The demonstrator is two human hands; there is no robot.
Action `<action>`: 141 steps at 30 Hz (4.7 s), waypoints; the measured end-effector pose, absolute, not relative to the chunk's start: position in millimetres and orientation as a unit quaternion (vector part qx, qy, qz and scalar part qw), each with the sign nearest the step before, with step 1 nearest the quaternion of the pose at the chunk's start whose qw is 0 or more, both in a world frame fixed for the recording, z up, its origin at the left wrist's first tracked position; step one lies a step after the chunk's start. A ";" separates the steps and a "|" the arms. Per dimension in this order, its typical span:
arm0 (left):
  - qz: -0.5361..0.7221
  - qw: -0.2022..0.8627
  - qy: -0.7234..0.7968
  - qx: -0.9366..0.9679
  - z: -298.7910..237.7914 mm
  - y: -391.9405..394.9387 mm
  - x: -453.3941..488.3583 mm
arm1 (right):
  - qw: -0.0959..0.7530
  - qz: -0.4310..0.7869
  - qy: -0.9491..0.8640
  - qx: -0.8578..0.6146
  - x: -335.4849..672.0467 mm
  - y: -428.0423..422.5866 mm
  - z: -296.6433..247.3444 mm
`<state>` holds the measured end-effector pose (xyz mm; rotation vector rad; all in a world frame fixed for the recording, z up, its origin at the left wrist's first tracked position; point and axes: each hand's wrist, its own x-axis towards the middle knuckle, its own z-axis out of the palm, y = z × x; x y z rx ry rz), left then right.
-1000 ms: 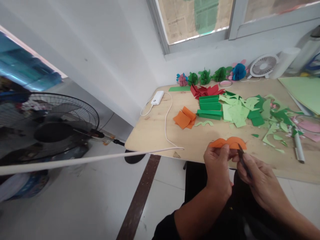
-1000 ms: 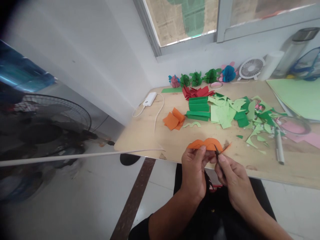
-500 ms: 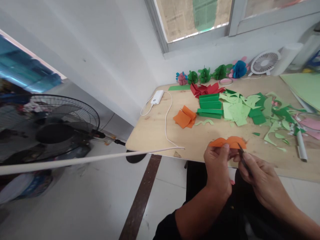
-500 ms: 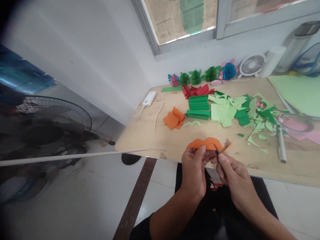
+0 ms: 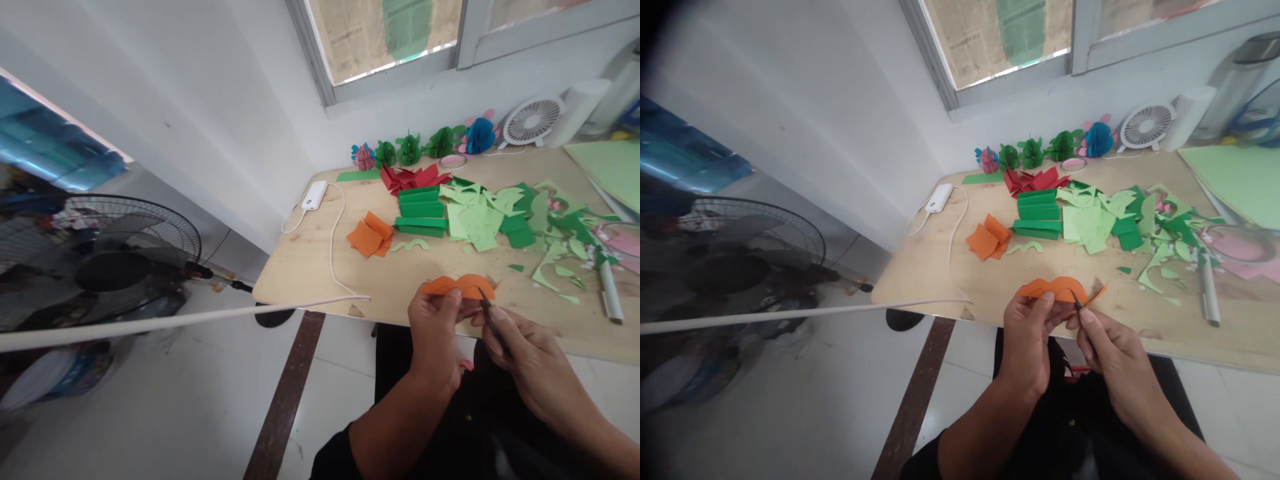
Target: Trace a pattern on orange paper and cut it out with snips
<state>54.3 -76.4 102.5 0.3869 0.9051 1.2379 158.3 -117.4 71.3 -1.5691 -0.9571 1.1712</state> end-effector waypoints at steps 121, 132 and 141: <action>0.541 0.687 0.426 0.232 95.2 -71.7 58.5 | 0.431 0.446 -0.456 -0.638 160.7 -115.9 75.2; 0.537 0.692 0.418 0.240 93.0 -71.5 58.1 | 0.429 0.448 -0.461 -0.634 160.9 -115.4 77.7; 0.534 0.701 0.420 0.219 93.3 -71.9 60.8 | 0.431 0.447 -0.457 -0.637 161.8 -115.9 74.7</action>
